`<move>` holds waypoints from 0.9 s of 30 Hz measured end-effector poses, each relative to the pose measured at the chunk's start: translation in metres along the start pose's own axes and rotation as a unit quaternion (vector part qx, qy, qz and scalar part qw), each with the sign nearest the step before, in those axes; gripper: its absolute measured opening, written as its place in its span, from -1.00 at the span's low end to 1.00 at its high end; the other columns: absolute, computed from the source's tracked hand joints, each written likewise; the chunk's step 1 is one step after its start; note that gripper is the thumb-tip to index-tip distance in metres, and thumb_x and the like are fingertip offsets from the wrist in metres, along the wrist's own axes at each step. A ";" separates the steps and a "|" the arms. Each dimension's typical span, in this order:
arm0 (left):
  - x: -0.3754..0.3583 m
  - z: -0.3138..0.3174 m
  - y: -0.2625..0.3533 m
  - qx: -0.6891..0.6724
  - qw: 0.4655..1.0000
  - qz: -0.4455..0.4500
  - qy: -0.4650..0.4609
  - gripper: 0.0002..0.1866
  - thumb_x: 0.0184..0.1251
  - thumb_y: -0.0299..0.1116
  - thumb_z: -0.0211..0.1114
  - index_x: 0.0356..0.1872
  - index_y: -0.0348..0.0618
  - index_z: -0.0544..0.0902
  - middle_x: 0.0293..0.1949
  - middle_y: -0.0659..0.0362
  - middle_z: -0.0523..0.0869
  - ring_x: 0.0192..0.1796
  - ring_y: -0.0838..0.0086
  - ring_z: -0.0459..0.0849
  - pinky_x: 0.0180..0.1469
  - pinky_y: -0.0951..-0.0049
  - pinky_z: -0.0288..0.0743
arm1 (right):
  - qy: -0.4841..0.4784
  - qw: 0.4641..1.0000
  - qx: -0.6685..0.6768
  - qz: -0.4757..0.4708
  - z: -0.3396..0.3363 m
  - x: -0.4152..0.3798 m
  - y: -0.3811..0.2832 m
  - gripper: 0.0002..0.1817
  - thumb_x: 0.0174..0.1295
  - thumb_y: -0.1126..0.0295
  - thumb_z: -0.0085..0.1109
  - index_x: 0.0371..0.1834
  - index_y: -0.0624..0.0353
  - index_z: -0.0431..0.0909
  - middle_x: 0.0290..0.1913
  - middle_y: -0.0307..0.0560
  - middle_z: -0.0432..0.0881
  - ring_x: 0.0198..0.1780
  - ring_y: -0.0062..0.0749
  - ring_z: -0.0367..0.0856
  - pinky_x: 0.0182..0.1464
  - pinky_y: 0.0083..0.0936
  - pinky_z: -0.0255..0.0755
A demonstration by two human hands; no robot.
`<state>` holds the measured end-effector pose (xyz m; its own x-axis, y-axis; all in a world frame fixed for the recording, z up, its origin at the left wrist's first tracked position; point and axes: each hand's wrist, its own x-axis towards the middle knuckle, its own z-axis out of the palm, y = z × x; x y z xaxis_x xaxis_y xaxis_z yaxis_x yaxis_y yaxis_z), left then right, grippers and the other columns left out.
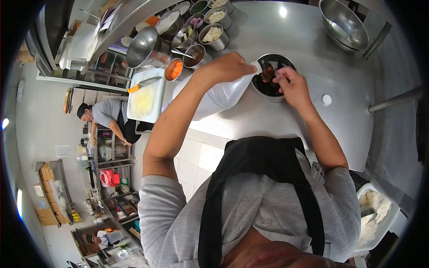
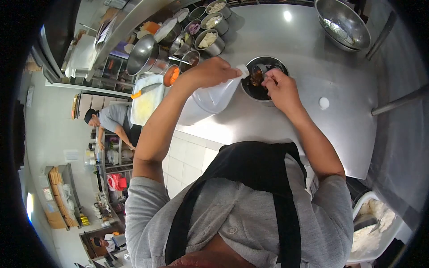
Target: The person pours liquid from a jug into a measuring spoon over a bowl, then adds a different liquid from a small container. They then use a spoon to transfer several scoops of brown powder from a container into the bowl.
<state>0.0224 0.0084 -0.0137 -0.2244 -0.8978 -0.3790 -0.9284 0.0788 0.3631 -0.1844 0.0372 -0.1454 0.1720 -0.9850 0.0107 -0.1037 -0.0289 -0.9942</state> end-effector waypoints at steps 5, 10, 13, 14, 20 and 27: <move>-0.049 0.007 -0.017 -0.195 0.976 -0.010 0.096 -0.46 0.31 0.05 0.27 -0.60 -0.31 0.56 -0.68 0.21 0.49 -0.58 0.52 0.41 -0.49 0.43 0.32 | 0.082 0.909 -0.275 -0.303 -0.013 0.013 0.007 -0.82 0.26 0.47 0.09 -0.09 0.17 0.58 -0.23 0.05 0.69 -0.26 -0.06 0.66 -0.18 -0.27 0.54; -0.113 0.025 -0.037 -0.402 0.895 -0.037 0.189 -0.57 0.37 -0.08 0.24 -0.55 -0.24 0.54 -0.76 0.34 0.34 -0.71 0.68 0.26 -0.66 0.59 0.08 | 0.107 0.949 -0.182 -0.233 -0.016 0.035 0.014 -0.81 0.27 0.44 0.13 -0.09 0.15 0.63 -0.27 -0.05 0.71 -0.33 -0.31 0.67 -0.33 -0.42 0.53; -0.142 0.042 -0.059 -0.487 0.845 -0.035 0.218 -0.58 0.39 -0.09 0.23 -0.54 -0.24 0.55 -0.77 0.32 0.32 -0.74 0.67 0.25 -0.68 0.59 0.06 | 0.078 0.995 0.055 0.005 -0.004 0.025 -0.004 -0.83 0.27 0.39 0.18 -0.13 0.18 0.64 -0.32 -0.20 0.71 -0.41 -0.67 0.59 -0.52 -0.70 0.41; -0.150 0.048 -0.064 -0.514 0.828 -0.027 0.223 -0.59 0.38 -0.09 0.24 -0.54 -0.23 0.55 -0.77 0.32 0.33 -0.73 0.67 0.25 -0.68 0.60 0.07 | 0.055 0.993 0.100 0.038 -0.001 0.013 -0.013 -0.83 0.26 0.40 0.18 -0.14 0.19 0.63 -0.31 -0.18 0.71 -0.42 -0.66 0.58 -0.53 -0.69 0.42; -0.172 0.073 -0.077 -0.541 0.801 0.027 0.253 -0.59 0.42 -0.09 0.21 -0.52 -0.22 0.55 -0.77 0.31 0.35 -0.71 0.67 0.27 -0.65 0.61 0.07 | -0.055 0.952 0.222 0.203 0.037 -0.078 -0.021 -0.81 0.25 0.43 0.17 -0.11 0.25 0.58 -0.29 -0.08 0.70 -0.51 -0.62 0.55 -0.59 -0.65 0.41; -0.178 0.093 -0.085 -0.542 0.785 0.038 0.298 -0.60 0.45 -0.11 0.16 -0.49 -0.24 0.55 -0.75 0.28 0.37 -0.70 0.64 0.30 -0.63 0.61 0.11 | -0.065 0.940 0.187 0.279 0.055 -0.087 0.075 -0.69 0.26 0.37 0.20 0.05 0.22 0.56 -0.23 -0.05 0.69 -0.56 -0.59 0.54 -0.59 -0.63 0.46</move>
<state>0.1139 0.2015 -0.0560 0.2123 -0.9768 0.0266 -0.0486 0.0166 0.9987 -0.1531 0.1301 -0.2272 0.3136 -0.7994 -0.5125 0.1351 0.5718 -0.8092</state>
